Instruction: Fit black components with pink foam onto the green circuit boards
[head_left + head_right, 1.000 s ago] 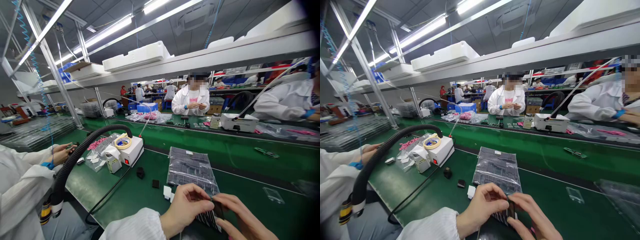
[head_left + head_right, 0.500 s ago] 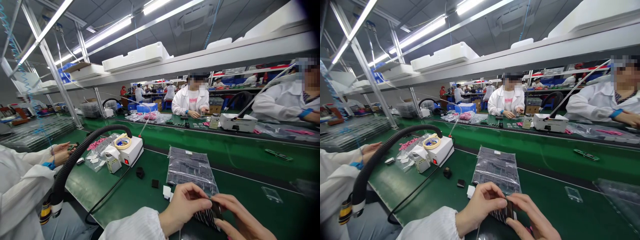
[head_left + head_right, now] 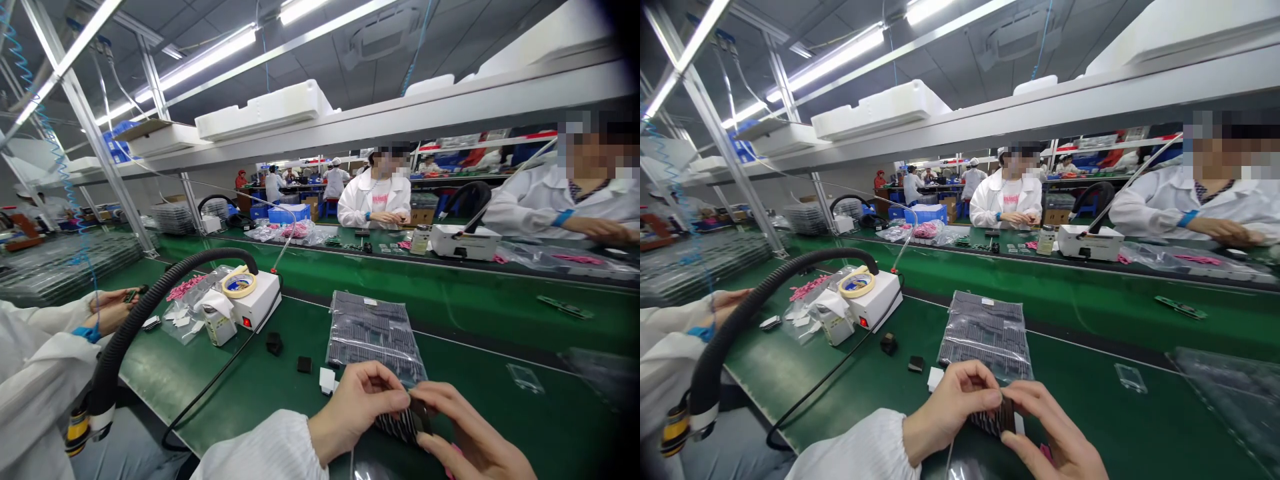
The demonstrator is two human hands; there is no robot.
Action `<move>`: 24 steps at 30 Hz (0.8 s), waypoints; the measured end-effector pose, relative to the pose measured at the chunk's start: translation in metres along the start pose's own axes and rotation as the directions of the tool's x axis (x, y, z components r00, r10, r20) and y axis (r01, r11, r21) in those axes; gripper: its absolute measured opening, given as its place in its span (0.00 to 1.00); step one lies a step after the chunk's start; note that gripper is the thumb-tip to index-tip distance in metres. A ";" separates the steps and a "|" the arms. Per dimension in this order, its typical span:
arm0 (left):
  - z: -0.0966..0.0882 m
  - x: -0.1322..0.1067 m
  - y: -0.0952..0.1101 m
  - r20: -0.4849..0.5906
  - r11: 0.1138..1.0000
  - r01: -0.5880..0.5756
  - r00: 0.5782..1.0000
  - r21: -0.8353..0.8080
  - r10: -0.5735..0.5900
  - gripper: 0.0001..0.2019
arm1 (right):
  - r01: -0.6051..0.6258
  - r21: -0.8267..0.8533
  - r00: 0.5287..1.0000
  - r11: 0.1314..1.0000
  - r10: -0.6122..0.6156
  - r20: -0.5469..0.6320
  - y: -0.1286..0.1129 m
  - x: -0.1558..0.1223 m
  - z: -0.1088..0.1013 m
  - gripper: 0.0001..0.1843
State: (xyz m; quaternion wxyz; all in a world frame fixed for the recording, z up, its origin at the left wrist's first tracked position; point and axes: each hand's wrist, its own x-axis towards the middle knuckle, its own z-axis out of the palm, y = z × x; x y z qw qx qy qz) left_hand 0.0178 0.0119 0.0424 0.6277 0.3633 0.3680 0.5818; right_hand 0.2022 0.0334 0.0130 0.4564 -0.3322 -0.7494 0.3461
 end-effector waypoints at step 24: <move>-0.001 -0.007 0.000 0.055 0.998 -0.063 0.997 0.030 0.062 0.16 | 0.063 0.128 0.997 0.990 -0.057 -0.046 -0.033 0.008 0.005 0.10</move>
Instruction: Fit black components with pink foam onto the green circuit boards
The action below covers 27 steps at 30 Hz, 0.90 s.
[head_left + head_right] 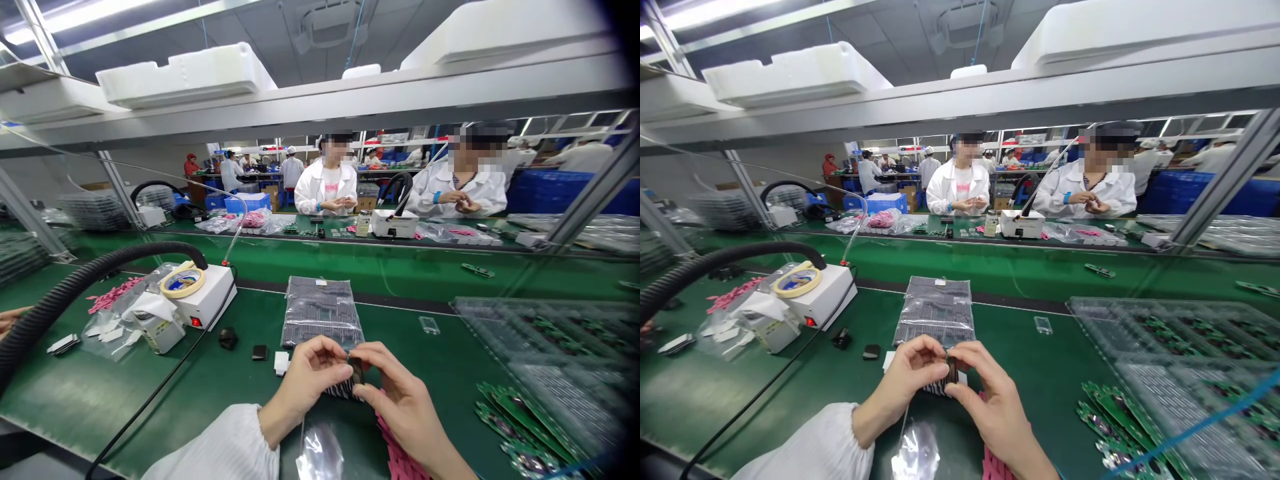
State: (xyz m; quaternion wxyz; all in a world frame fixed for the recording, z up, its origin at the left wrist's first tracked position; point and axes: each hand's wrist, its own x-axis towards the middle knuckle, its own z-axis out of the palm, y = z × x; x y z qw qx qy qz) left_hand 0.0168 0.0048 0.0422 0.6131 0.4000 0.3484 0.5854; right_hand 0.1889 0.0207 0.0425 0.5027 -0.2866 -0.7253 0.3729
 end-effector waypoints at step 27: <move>0.002 0.000 0.002 -0.023 0.999 0.025 0.999 0.026 -0.024 0.19 | 0.010 -0.020 1.000 1.000 -0.010 0.003 0.000 0.000 0.000 0.10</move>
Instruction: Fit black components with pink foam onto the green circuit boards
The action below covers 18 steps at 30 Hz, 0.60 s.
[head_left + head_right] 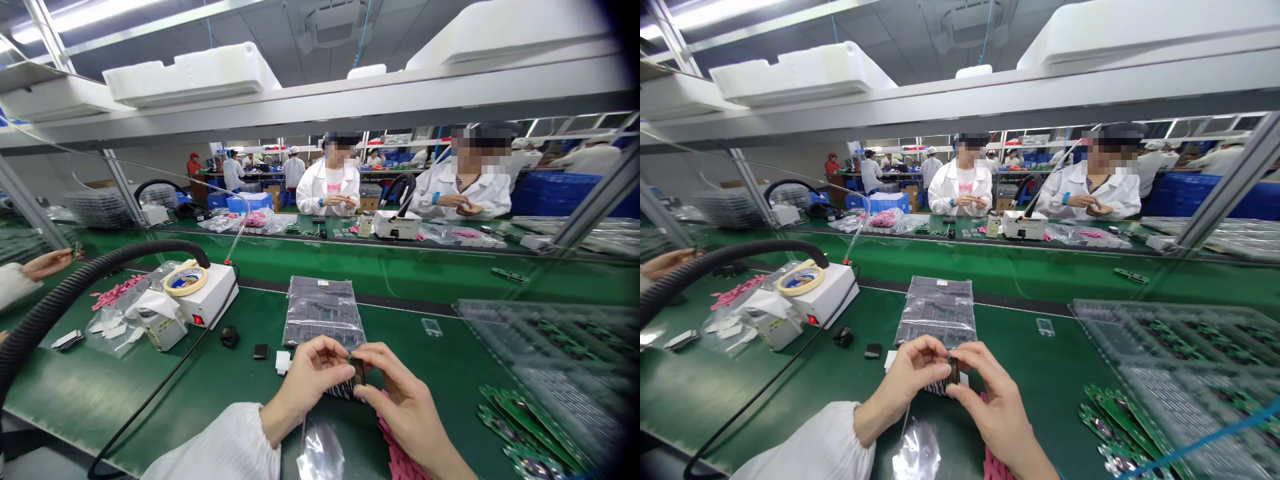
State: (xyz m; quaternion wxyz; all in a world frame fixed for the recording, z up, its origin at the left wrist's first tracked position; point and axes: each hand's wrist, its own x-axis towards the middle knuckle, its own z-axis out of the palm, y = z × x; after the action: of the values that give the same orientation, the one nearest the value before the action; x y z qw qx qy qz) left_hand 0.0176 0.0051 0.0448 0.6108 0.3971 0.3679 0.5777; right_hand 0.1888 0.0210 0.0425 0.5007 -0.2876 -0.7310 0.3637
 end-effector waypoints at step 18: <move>-0.008 -0.005 0.000 0.018 0.972 0.097 0.995 0.216 -0.103 0.19 | -0.007 0.074 1.000 0.997 0.009 -0.019 -0.013 -0.003 0.009 0.21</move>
State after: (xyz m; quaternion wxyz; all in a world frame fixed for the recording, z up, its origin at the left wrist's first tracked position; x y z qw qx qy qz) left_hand 0.0099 0.0005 0.0415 0.5977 0.4501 0.4390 0.4975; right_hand 0.1803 0.0090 0.0493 0.5164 -0.2751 -0.7111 0.3897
